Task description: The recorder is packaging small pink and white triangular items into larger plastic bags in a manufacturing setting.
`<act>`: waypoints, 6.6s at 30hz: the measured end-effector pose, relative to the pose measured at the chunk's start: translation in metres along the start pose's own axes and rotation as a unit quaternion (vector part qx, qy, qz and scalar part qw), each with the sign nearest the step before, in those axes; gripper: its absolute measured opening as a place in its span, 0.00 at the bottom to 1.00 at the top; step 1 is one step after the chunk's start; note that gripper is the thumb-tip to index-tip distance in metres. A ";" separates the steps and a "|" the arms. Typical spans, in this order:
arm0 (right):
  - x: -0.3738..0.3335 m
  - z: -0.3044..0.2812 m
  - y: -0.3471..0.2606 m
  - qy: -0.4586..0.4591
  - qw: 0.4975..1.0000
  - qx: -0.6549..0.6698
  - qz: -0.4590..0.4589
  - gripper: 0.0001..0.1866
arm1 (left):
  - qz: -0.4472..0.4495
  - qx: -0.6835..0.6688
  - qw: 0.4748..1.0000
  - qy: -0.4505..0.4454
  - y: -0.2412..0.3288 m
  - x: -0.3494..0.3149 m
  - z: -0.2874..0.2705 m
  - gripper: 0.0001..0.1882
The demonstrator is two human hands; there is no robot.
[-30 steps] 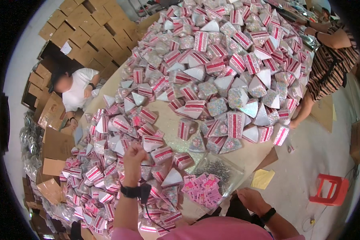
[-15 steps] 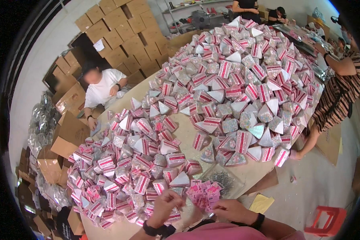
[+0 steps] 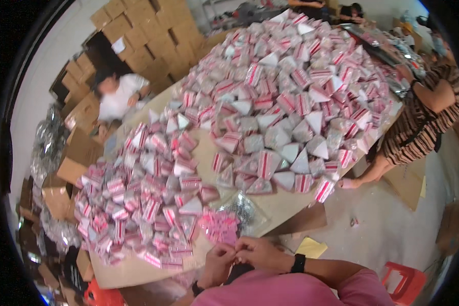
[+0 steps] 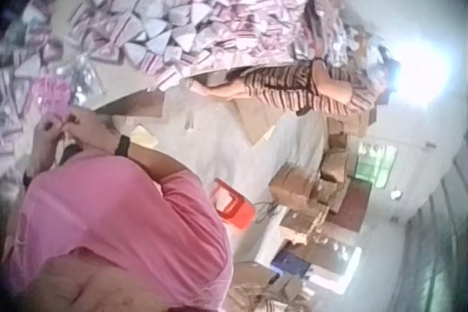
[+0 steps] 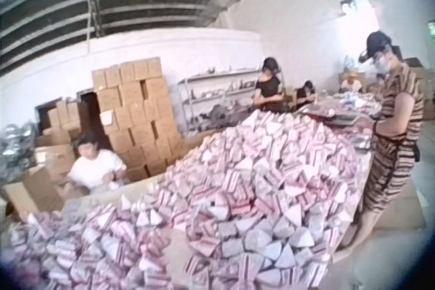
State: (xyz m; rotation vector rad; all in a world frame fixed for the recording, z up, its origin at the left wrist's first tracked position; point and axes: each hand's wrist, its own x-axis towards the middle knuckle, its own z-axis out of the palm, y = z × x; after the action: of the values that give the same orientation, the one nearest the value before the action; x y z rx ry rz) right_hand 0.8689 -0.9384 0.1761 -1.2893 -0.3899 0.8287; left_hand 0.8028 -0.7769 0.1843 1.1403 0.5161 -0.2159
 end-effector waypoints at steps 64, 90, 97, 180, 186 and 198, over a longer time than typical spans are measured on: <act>0.045 -0.037 -0.017 0.170 0.984 0.004 -0.051 0.04 | 0.087 0.076 0.993 0.009 0.040 0.082 -0.006 0.09; 0.047 -0.040 0.021 0.129 0.970 0.207 0.021 0.05 | 0.240 0.237 0.941 0.006 0.002 0.049 0.018 0.05; 0.039 -0.033 0.022 0.087 0.976 0.198 0.023 0.06 | 0.284 0.410 0.866 0.045 0.019 0.037 0.027 0.04; 0.066 -0.117 -0.041 -0.035 0.951 0.061 0.302 0.12 | -0.164 0.565 0.809 -0.007 -0.271 0.049 -0.171 0.23; 0.085 -0.112 -0.065 0.020 0.956 0.051 0.290 0.11 | -0.251 0.653 0.696 -0.162 -0.215 0.029 -0.262 0.30; 0.036 -0.120 -0.032 0.177 0.968 0.138 0.116 0.10 | -0.377 0.717 0.545 -0.217 -0.083 -0.019 -0.342 0.19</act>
State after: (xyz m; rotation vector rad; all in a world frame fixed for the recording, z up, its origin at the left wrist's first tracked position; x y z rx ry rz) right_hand 0.9845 -0.9959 0.1679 -1.2034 0.1615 0.7951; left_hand 0.6558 -0.5028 0.0184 2.2696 0.2546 -1.9445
